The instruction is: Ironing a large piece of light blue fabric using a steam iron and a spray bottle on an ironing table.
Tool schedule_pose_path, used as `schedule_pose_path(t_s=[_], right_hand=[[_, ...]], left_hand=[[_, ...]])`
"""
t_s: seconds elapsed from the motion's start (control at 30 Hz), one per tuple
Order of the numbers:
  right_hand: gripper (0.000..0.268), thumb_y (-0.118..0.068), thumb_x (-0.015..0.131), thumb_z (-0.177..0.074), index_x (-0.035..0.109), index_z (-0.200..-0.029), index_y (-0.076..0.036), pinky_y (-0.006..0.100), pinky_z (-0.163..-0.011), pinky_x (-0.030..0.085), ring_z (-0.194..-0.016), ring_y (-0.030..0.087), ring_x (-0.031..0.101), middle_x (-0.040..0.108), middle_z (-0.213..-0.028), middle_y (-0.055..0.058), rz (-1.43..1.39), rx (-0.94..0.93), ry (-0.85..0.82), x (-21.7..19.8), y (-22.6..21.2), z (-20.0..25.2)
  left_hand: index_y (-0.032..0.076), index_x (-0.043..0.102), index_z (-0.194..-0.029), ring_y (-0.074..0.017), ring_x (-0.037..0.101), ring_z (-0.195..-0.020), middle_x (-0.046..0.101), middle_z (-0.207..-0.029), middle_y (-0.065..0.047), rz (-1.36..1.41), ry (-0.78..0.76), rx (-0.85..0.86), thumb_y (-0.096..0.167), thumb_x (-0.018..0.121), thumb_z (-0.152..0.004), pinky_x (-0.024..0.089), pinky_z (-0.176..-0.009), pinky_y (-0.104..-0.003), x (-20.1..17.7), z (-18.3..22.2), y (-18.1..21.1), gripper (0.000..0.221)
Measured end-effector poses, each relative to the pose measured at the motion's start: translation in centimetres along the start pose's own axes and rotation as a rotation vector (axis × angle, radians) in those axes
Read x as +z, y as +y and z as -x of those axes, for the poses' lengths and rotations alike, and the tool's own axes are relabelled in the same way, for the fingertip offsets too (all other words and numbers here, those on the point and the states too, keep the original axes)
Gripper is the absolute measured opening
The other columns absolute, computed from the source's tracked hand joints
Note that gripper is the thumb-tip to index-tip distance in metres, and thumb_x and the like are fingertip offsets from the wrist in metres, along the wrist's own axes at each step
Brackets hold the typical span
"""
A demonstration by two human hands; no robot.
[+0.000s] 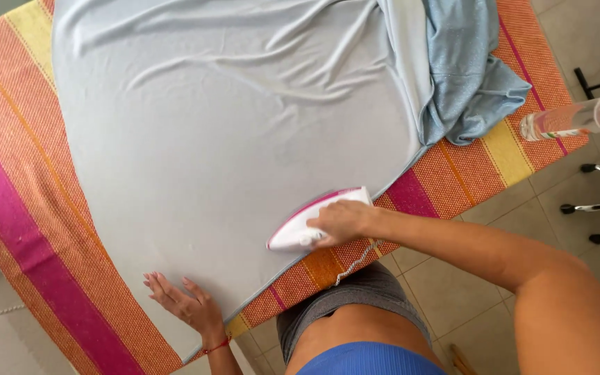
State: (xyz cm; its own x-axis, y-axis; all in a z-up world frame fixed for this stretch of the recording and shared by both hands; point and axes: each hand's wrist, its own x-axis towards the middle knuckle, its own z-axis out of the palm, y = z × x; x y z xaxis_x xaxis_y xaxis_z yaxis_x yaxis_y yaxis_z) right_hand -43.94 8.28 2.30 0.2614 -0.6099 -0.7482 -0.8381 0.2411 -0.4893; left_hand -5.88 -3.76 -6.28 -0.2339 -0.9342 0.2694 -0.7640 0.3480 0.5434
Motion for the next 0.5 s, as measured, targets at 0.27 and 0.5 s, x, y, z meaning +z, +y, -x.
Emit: schedule_pose_path(t_s=[0.27,0.5], right_hand=[[0.058,-0.066,0.057,-0.106,0.062,-0.125,-0.012,0.055,-0.081,0.060,-0.098,0.039,0.074,0.071,-0.112,0.020,0.145,-0.087,0.035,0.4,0.5,-0.4],[0.066,-0.070,0.058,-0.101,0.066,-0.122,-0.008,0.056,-0.078,0.061,-0.090,0.042,0.076,0.076,-0.100,0.022,-0.089,-0.010,0.310,1.6,2.4,-2.1]], left_hand=[[-0.005,0.032,-0.171,-0.0451,0.025,-0.166,0.032,-0.177,-0.025,-0.144,-0.018,0.020,0.013,0.045,-0.120,0.019,-0.137,-0.060,1.1,0.7,-1.0,0.055],[-0.009,0.039,-0.168,-0.0467,0.029,-0.164,0.036,-0.176,-0.027,-0.200,-0.011,0.016,0.014,0.050,-0.118,0.020,-0.136,-0.060,1.1,1.5,-1.1,0.056]])
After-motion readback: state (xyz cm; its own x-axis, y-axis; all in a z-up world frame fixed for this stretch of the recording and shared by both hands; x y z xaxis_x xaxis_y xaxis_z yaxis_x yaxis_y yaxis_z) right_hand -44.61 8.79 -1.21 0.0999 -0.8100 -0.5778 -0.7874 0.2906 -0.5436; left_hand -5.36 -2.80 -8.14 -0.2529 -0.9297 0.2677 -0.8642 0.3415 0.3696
